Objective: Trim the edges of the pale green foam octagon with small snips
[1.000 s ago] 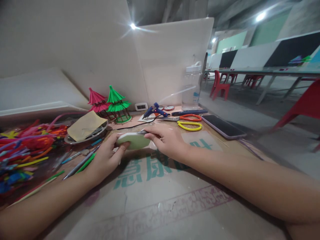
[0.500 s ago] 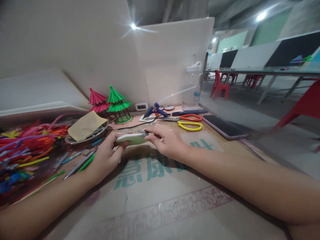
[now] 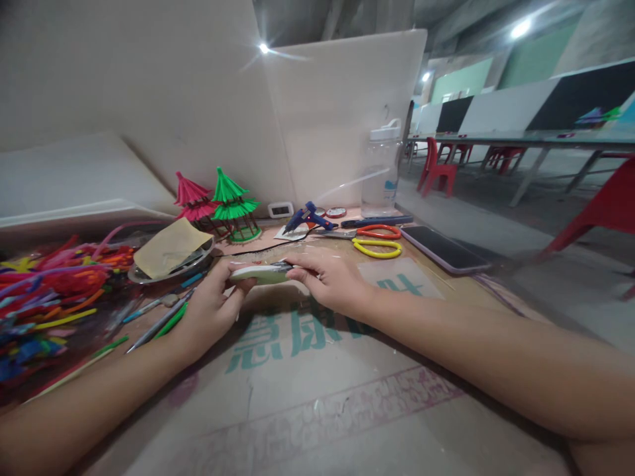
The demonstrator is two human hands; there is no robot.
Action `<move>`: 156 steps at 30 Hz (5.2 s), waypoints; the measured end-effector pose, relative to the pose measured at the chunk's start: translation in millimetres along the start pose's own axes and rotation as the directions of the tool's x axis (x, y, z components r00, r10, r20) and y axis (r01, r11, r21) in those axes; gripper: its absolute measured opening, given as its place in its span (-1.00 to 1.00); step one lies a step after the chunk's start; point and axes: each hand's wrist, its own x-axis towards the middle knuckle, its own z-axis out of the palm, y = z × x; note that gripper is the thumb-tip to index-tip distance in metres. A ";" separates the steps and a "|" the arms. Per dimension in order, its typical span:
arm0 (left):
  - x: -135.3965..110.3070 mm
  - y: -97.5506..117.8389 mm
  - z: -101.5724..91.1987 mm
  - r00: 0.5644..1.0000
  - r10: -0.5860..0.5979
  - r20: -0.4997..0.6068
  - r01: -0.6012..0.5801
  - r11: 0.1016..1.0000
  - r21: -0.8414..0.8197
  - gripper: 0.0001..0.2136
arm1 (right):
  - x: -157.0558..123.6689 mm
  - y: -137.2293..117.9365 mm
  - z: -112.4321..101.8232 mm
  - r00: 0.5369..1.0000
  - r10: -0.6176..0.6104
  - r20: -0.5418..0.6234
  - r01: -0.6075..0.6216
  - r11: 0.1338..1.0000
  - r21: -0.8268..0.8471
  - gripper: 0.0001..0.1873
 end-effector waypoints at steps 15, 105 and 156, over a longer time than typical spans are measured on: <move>0.1 0.3 0.8 1.000 -0.025 -0.010 0.025 0.999 -0.031 -0.90 | 0.8 3.9 2.0 0.994 0.043 -0.102 -0.043 0.999 0.004 -0.70; 3.0 7.9 2.7 0.989 -0.141 0.053 0.150 0.944 -0.294 -0.86 | 6.1 5.3 3.4 0.952 0.293 -0.094 -0.275 0.947 0.164 -0.75; -1.2 -2.4 1.6 0.960 0.281 0.002 -0.280 0.954 0.106 -0.81 | 0.5 -17.4 -4.3 0.997 -0.039 0.065 0.048 0.988 -0.144 -0.72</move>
